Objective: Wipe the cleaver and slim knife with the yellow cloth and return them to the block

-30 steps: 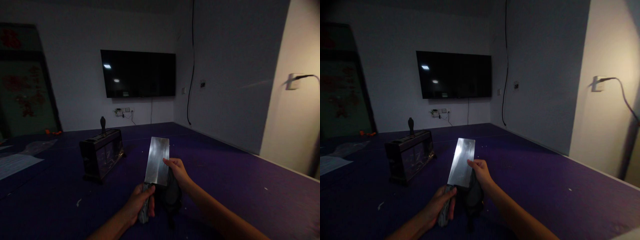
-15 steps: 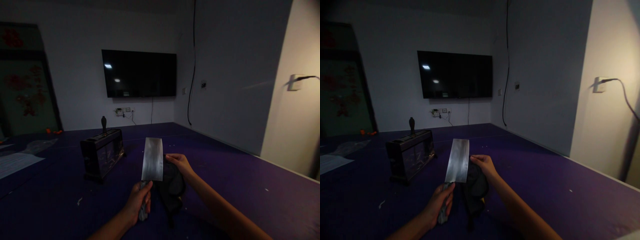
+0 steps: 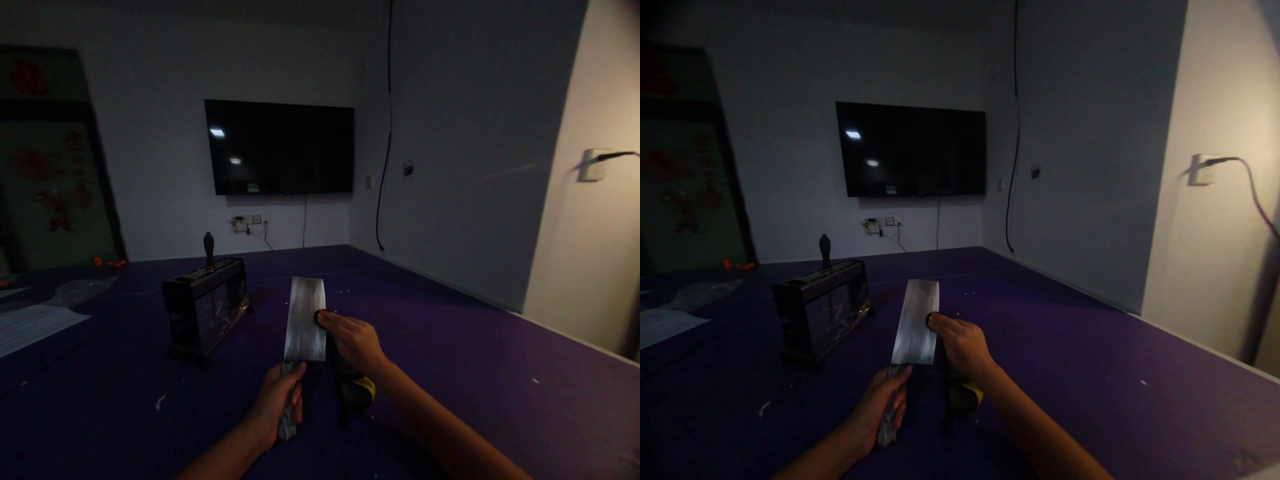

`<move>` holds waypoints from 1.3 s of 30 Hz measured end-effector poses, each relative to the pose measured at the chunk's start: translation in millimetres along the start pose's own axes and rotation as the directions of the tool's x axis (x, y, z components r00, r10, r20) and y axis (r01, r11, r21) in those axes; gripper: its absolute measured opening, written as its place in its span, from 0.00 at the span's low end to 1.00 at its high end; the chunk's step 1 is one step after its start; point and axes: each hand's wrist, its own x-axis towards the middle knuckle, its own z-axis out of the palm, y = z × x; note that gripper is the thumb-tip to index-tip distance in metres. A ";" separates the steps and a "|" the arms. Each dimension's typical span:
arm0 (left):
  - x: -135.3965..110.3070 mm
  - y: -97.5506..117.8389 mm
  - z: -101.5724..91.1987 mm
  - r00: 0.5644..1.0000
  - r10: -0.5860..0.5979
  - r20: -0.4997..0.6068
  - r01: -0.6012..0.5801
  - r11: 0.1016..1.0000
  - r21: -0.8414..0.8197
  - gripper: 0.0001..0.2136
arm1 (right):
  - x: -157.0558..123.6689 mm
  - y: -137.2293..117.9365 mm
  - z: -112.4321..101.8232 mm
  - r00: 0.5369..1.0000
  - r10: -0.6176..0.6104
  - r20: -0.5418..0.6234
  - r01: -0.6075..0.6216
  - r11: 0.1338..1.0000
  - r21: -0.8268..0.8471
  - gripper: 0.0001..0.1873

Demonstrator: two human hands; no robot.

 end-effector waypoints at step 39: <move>4.6 -2.9 -3.9 0.998 0.037 0.044 -0.040 0.997 0.061 0.25 | 1.3 2.0 4.9 0.981 0.171 0.088 -0.178 0.982 0.071 0.21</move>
